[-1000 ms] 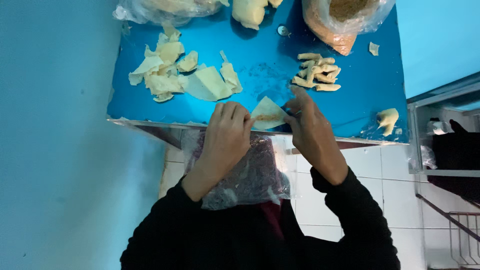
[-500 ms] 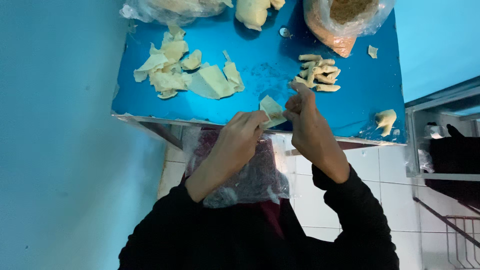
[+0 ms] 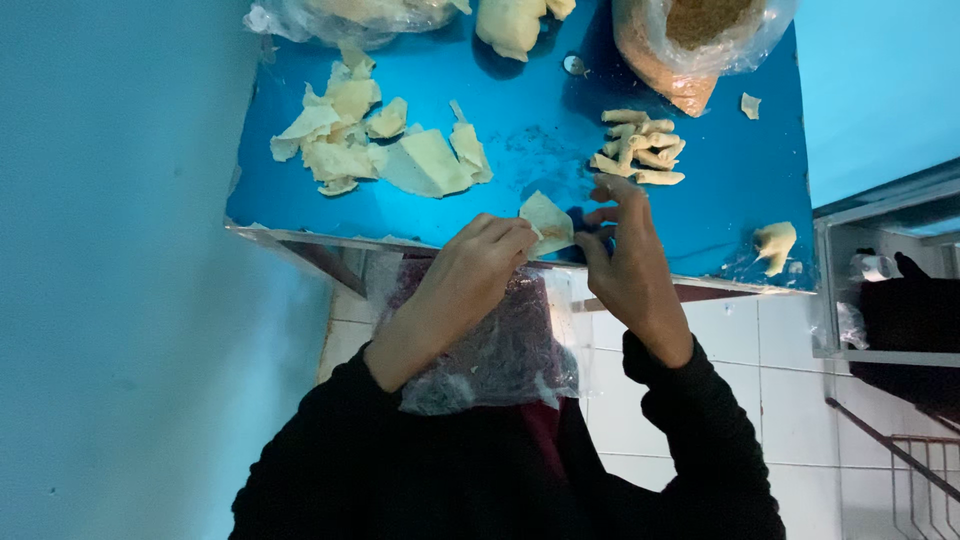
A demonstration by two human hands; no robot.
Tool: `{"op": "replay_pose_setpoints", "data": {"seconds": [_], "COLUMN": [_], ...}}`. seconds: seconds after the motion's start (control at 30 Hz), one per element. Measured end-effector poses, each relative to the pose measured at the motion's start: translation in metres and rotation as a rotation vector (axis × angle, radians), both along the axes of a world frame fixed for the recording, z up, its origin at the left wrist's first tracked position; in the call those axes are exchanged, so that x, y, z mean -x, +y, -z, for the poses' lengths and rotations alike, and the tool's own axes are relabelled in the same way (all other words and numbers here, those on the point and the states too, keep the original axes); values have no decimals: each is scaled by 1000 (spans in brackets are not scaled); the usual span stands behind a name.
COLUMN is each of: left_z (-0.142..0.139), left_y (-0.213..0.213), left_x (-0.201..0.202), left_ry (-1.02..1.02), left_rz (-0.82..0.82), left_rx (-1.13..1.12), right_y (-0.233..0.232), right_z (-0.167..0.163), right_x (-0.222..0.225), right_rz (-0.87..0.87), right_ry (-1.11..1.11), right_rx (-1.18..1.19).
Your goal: The person takes pieces of dough from a blue work table and rolls and shapes each piece by hand into a short cylindrical stick, placing the finished dough sticks in a pile on the table. They repeat this shaping cycle continuously, working from a pile of flat dough pieces.
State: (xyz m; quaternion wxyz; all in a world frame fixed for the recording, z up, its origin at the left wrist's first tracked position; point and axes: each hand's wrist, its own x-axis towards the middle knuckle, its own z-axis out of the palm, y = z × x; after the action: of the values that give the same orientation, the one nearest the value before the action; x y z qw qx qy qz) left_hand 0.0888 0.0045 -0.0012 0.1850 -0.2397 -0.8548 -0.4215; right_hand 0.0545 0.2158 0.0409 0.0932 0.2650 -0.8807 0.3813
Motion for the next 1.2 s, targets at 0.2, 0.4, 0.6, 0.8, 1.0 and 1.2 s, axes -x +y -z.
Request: {"op": "replay_pose_setpoints", "data": {"seconds": [0.2,0.4,0.6,0.8,1.0,1.2], "left_z": [-1,-2,0,8,16,11], "left_y": [0,-1,-2,-1,9,12], "left_x": [1,1,3,6,19,27], "left_ry": [18,15,51,139,186,242], "left_rz": [-10,-1,-1,-44,-155,-204], "left_rx": [15,-5,10,59,125,259], "right_y": [1,1,-5,-8,-8,-18], "right_z": [6,13,20,11,-9,-25], "right_x": [2,2,-2,-2,-2,27], "right_rz": [11,-8,-68,-158,-210,-243], "right_ry": [-83,-196,-215,-84,-22,-207], "right_rx": [66,235,337,115,-74,-99]}}
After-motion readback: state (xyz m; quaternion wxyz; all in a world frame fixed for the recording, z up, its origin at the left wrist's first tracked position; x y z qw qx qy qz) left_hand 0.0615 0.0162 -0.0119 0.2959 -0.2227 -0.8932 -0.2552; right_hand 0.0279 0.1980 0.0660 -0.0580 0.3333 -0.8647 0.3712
